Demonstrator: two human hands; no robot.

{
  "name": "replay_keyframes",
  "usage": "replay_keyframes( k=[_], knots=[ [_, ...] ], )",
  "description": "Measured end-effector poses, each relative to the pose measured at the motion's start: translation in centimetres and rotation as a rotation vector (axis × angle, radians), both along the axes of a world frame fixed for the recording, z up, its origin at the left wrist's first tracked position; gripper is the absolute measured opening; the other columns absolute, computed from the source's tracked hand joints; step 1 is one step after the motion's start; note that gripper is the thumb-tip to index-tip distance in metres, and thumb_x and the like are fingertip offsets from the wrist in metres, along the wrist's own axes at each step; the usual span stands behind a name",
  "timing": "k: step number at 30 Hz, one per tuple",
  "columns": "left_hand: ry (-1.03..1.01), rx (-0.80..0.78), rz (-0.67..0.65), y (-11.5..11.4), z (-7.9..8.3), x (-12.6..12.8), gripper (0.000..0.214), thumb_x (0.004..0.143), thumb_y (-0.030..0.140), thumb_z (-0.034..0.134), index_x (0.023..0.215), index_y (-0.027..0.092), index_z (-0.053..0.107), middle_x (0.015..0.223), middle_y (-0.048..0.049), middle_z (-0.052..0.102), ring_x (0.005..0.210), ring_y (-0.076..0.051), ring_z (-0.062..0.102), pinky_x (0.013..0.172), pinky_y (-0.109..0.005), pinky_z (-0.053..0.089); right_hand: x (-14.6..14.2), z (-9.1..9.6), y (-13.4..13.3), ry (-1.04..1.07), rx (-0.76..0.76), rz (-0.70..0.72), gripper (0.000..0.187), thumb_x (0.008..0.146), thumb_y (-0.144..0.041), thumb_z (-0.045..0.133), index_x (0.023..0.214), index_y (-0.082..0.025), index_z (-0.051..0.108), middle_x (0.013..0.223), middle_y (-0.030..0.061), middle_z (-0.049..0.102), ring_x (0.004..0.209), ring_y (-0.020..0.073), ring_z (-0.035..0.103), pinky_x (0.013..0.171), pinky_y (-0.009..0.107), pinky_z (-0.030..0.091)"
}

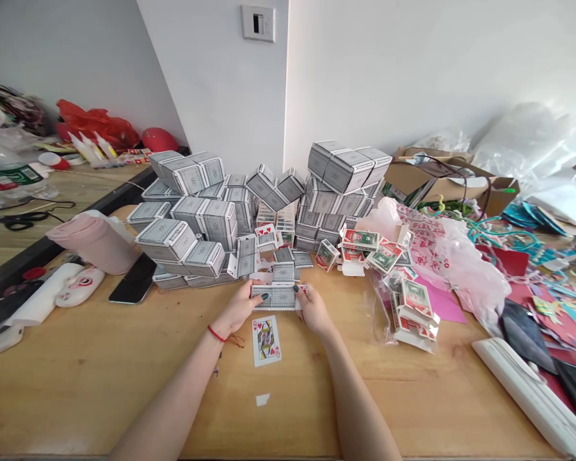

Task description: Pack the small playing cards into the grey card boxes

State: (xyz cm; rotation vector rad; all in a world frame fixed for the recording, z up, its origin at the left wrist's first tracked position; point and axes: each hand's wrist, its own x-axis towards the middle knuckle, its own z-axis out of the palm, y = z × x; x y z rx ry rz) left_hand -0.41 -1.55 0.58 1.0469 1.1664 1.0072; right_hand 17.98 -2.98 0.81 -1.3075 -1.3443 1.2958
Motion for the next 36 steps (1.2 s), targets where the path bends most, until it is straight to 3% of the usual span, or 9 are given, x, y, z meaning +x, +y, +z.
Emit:
replay_keyframes(
  k=[5, 9, 11, 13, 15, 19, 22, 27, 36],
  knots=[
    [0.014, 0.142, 0.025, 0.0, 0.8, 0.0, 0.028, 0.06, 0.007, 0.059, 0.086, 0.017, 0.054, 0.089, -0.002, 0.061, 0.083, -0.015, 0.055, 0.076, -0.026, 0.042, 0.6, 0.4, 0.0, 0.086, -0.052, -0.001, 0.046, 0.075, -0.066, 0.034, 0.064, -0.021, 0.038, 0.033, -0.0054, 0.043, 0.024, 0.0077, 0.032, 0.026, 0.019, 0.021],
    [-0.028, 0.264, -0.051, -0.1, 1.4, 0.4, 0.013, 0.064, 0.013, 0.059, 0.076, 0.016, 0.057, 0.085, -0.0041, 0.064, 0.089, -0.019, 0.057, 0.083, -0.035, 0.042, 1.7, 0.8, 0.2, 0.347, -0.222, -0.027, 0.059, 0.073, -0.072, 0.021, 0.078, -0.02, 0.049, 0.054, 0.0017, 0.057, 0.037, 0.0136, 0.052, 0.032, 0.023, 0.038],
    [0.015, 0.393, -0.115, -0.4, 1.8, 0.5, 0.007, 0.066, 0.011, 0.056, 0.068, 0.016, 0.06, 0.093, -0.0069, 0.065, 0.103, -0.022, 0.053, 0.093, -0.04, 0.036, 2.0, 1.0, 0.3, 0.431, -0.258, -0.06, 0.052, 0.072, -0.069, 0.034, 0.088, -0.022, 0.05, 0.063, 0.0018, 0.06, 0.046, 0.0155, 0.057, 0.037, 0.026, 0.044],
    [0.119, 0.521, -0.142, -0.7, 2.2, 0.5, 0.018, 0.065, 0.005, 0.051, 0.066, 0.018, 0.063, 0.11, -0.0063, 0.059, 0.116, -0.022, 0.043, 0.102, -0.041, 0.025, 2.2, 1.2, 0.2, 0.441, -0.269, -0.089, 0.043, 0.068, -0.056, 0.056, 0.096, -0.024, 0.049, 0.067, 0.0001, 0.061, 0.051, 0.0152, 0.058, 0.042, 0.027, 0.046],
    [0.18, 0.584, -0.151, -1.0, 2.6, 0.4, 0.027, 0.064, 0.002, 0.047, 0.072, 0.02, 0.066, 0.124, -0.0035, 0.049, 0.123, -0.021, 0.033, 0.106, -0.04, 0.018, 2.2, 1.2, 0.2, 0.425, -0.243, -0.11, 0.049, 0.061, -0.04, 0.069, 0.102, -0.026, 0.046, 0.07, -0.0016, 0.061, 0.055, 0.0147, 0.058, 0.047, 0.027, 0.048],
    [-0.003, 0.468, -0.198, -1.4, 2.9, 0.3, 0.053, 0.063, 0.004, 0.046, 0.112, 0.023, 0.052, 0.134, -0.0032, 0.038, 0.125, -0.022, 0.031, 0.104, -0.039, 0.023, 2.2, 1.0, 0.2, 0.398, -0.093, -0.152, 0.055, 0.058, -0.032, 0.073, 0.106, -0.025, 0.044, 0.071, -0.0022, 0.061, 0.061, 0.0141, 0.058, 0.057, 0.027, 0.047],
    [-0.084, 0.282, -0.105, -1.3, 2.4, 0.8, 0.058, 0.068, 0.01, 0.051, 0.123, 0.024, 0.039, 0.129, -0.0056, 0.043, 0.12, -0.021, 0.036, 0.099, -0.037, 0.03, 2.1, 0.7, 0.3, 0.368, -0.026, -0.169, 0.049, 0.058, -0.032, 0.072, 0.1, -0.022, 0.049, 0.071, -0.0012, 0.06, 0.063, 0.0142, 0.056, 0.061, 0.027, 0.045],
    [-0.014, 0.077, -0.038, -1.1, 1.5, 1.6, 0.055, 0.063, 0.015, 0.063, 0.114, 0.02, 0.044, 0.107, -0.0088, 0.055, 0.107, -0.02, 0.047, 0.083, -0.032, 0.042, 1.4, 0.4, 0.3, 0.255, -0.029, -0.129, 0.035, 0.063, -0.039, 0.068, 0.087, -0.018, 0.054, 0.075, 0.002, 0.059, 0.067, 0.0155, 0.054, 0.063, 0.028, 0.044],
    [0.116, 0.166, -0.008, -1.0, 0.7, 1.4, 0.027, 0.059, 0.019, 0.066, 0.086, 0.017, 0.061, 0.095, -0.0045, 0.061, 0.092, -0.018, 0.054, 0.082, -0.029, 0.041, 0.7, 0.1, -0.2, 0.114, -0.04, -0.057, 0.032, 0.068, -0.046, 0.059, 0.073, -0.021, 0.04, 0.061, -0.005, 0.046, 0.053, 0.0104, 0.045, 0.044, 0.021, 0.037]
  ],
)
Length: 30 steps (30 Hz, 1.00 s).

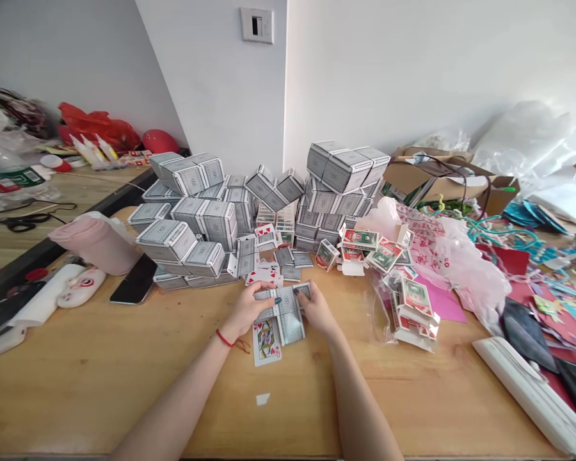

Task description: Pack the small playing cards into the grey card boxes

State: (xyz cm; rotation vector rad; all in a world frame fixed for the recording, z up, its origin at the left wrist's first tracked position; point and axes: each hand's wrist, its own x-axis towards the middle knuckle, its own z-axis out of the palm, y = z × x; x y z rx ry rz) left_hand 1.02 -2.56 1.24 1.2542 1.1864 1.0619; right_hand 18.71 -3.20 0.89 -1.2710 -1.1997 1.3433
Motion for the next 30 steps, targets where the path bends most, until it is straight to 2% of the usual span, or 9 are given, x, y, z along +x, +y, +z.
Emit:
replay_keyframes(
  k=[8, 11, 16, 21, 25, 30],
  knots=[
    [-0.04, -0.057, -0.016, 0.0, 0.0, -0.2, 0.028, 0.059, 0.02, 0.067, 0.085, 0.016, 0.06, 0.093, -0.0048, 0.062, 0.087, -0.017, 0.056, 0.078, -0.028, 0.044, 0.3, -0.8, 0.3, 0.044, -0.066, 0.079, 0.035, 0.068, -0.05, 0.057, 0.072, -0.021, 0.037, 0.057, -0.0069, 0.043, 0.043, 0.0073, 0.037, 0.038, 0.02, 0.031],
    [-0.1, -0.081, -0.054, 0.1, -0.1, -0.4, 0.028, 0.061, 0.022, 0.066, 0.088, 0.016, 0.06, 0.096, -0.0055, 0.062, 0.087, -0.017, 0.057, 0.078, -0.029, 0.044, 0.3, -0.7, 0.5, 0.051, -0.091, 0.053, 0.036, 0.066, -0.051, 0.058, 0.071, -0.021, 0.038, 0.055, -0.007, 0.044, 0.041, 0.0075, 0.037, 0.037, 0.019, 0.028],
    [-0.213, -0.166, -0.148, 0.4, -0.5, -0.8, 0.035, 0.063, 0.016, 0.064, 0.098, 0.017, 0.061, 0.1, -0.0076, 0.063, 0.088, -0.018, 0.059, 0.08, -0.031, 0.045, 1.0, -0.4, 1.0, 0.015, -0.007, -0.003, 0.034, 0.065, -0.049, 0.061, 0.067, -0.02, 0.043, 0.056, -0.0054, 0.046, 0.047, 0.009, 0.04, 0.043, 0.021, 0.031],
    [-0.238, -0.205, -0.111, 0.5, -0.7, -0.6, 0.036, 0.061, 0.013, 0.064, 0.097, 0.015, 0.062, 0.096, -0.0092, 0.064, 0.086, -0.019, 0.06, 0.079, -0.032, 0.046, 1.3, -1.1, 1.2, 0.0, -0.065, -0.02, 0.038, 0.067, -0.056, 0.054, 0.065, -0.021, 0.041, 0.048, -0.0074, 0.037, 0.039, 0.0075, 0.031, 0.036, 0.02, 0.024],
    [-0.204, -0.181, -0.08, 0.3, -0.7, -0.5, 0.034, 0.06, 0.012, 0.063, 0.094, 0.015, 0.062, 0.095, -0.0086, 0.064, 0.084, -0.018, 0.06, 0.078, -0.032, 0.046, 0.9, -1.4, 1.1, -0.015, -0.069, -0.041, 0.037, 0.068, -0.058, 0.052, 0.067, -0.022, 0.04, 0.047, -0.0081, 0.037, 0.036, 0.0073, 0.032, 0.033, 0.02, 0.023],
    [-0.188, -0.177, -0.077, 0.3, -0.6, -0.3, 0.032, 0.061, 0.013, 0.064, 0.092, 0.014, 0.062, 0.095, -0.0082, 0.064, 0.081, -0.017, 0.06, 0.076, -0.032, 0.047, 0.7, -1.2, 0.7, -0.088, -0.05, 0.006, 0.034, 0.074, -0.057, 0.045, 0.068, -0.024, 0.039, 0.041, -0.0099, 0.035, 0.028, 0.0076, 0.03, 0.029, 0.02, 0.02]
  ],
)
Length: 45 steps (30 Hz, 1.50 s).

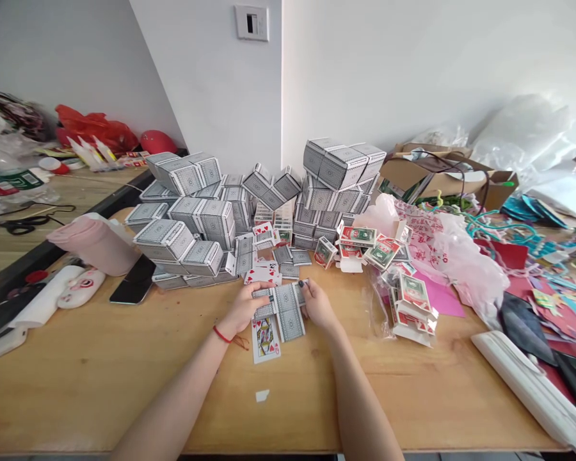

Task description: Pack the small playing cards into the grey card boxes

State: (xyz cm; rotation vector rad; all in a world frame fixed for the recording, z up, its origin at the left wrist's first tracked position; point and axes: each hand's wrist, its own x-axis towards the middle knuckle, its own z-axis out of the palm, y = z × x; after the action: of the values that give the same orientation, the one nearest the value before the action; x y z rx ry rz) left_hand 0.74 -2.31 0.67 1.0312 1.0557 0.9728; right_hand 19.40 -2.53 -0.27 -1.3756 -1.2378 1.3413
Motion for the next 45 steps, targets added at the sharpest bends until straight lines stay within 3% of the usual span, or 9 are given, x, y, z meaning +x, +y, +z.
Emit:
replay_keyframes(
  k=[4, 13, 21, 28, 36, 45],
  knots=[
    [0.014, 0.013, 0.016, 0.1, -0.1, 0.1, 0.031, 0.061, 0.013, 0.064, 0.092, 0.015, 0.062, 0.094, -0.0077, 0.064, 0.082, -0.017, 0.06, 0.077, -0.032, 0.046, -0.1, -0.1, -0.2, -0.027, 0.009, -0.03, 0.032, 0.074, -0.055, 0.046, 0.069, -0.024, 0.039, 0.041, -0.0096, 0.036, 0.027, 0.0087, 0.032, 0.03, 0.021, 0.021],
    [0.024, 0.074, 0.017, 0.2, -0.2, 0.1, 0.029, 0.062, 0.013, 0.063, 0.09, 0.016, 0.061, 0.099, -0.0067, 0.062, 0.09, -0.018, 0.057, 0.085, -0.032, 0.041, -0.4, -0.3, -0.1, -0.199, 0.176, -0.089, 0.034, 0.074, -0.054, 0.047, 0.063, -0.022, 0.042, 0.057, -0.0025, 0.048, 0.053, 0.0139, 0.043, 0.05, 0.025, 0.035],
    [0.075, 0.115, 0.012, 0.3, 0.7, -0.2, 0.028, 0.064, 0.015, 0.06, 0.092, 0.017, 0.06, 0.096, -0.0048, 0.06, 0.09, -0.017, 0.054, 0.082, -0.029, 0.04, -0.7, -0.4, 0.0, -0.085, 0.143, -0.131, 0.033, 0.073, -0.055, 0.047, 0.064, -0.023, 0.041, 0.052, -0.0037, 0.045, 0.048, 0.013, 0.041, 0.043, 0.023, 0.032],
    [0.254, 0.179, 0.145, -0.3, 1.4, 0.8, 0.027, 0.055, 0.026, 0.069, 0.078, 0.017, 0.059, 0.084, -0.0027, 0.061, 0.084, -0.018, 0.054, 0.077, -0.028, 0.04, -1.0, 0.4, -0.3, -0.017, 0.123, -0.067, 0.034, 0.068, -0.055, 0.054, 0.07, -0.022, 0.046, 0.058, -0.0012, 0.052, 0.054, 0.0146, 0.047, 0.046, 0.024, 0.038],
    [0.286, 0.145, 0.177, -0.6, 1.3, 0.8, 0.021, 0.055, 0.025, 0.068, 0.069, 0.018, 0.054, 0.068, 0.0029, 0.055, 0.067, -0.013, 0.052, 0.064, -0.023, 0.039, -1.1, 0.1, -0.5, -0.085, 0.185, -0.069, 0.028, 0.068, -0.048, 0.057, 0.07, -0.022, 0.046, 0.063, -0.0004, 0.053, 0.059, 0.0159, 0.046, 0.052, 0.026, 0.039],
    [0.3, 0.164, 0.181, -0.6, 0.7, 0.8, 0.022, 0.056, 0.024, 0.068, 0.071, 0.018, 0.053, 0.07, 0.0027, 0.055, 0.069, -0.013, 0.052, 0.066, -0.024, 0.04, -1.2, 0.4, -0.6, -0.129, 0.235, 0.006, 0.021, 0.075, -0.041, 0.052, 0.074, -0.022, 0.043, 0.065, -0.0022, 0.048, 0.06, 0.0149, 0.044, 0.056, 0.026, 0.038]
  ],
)
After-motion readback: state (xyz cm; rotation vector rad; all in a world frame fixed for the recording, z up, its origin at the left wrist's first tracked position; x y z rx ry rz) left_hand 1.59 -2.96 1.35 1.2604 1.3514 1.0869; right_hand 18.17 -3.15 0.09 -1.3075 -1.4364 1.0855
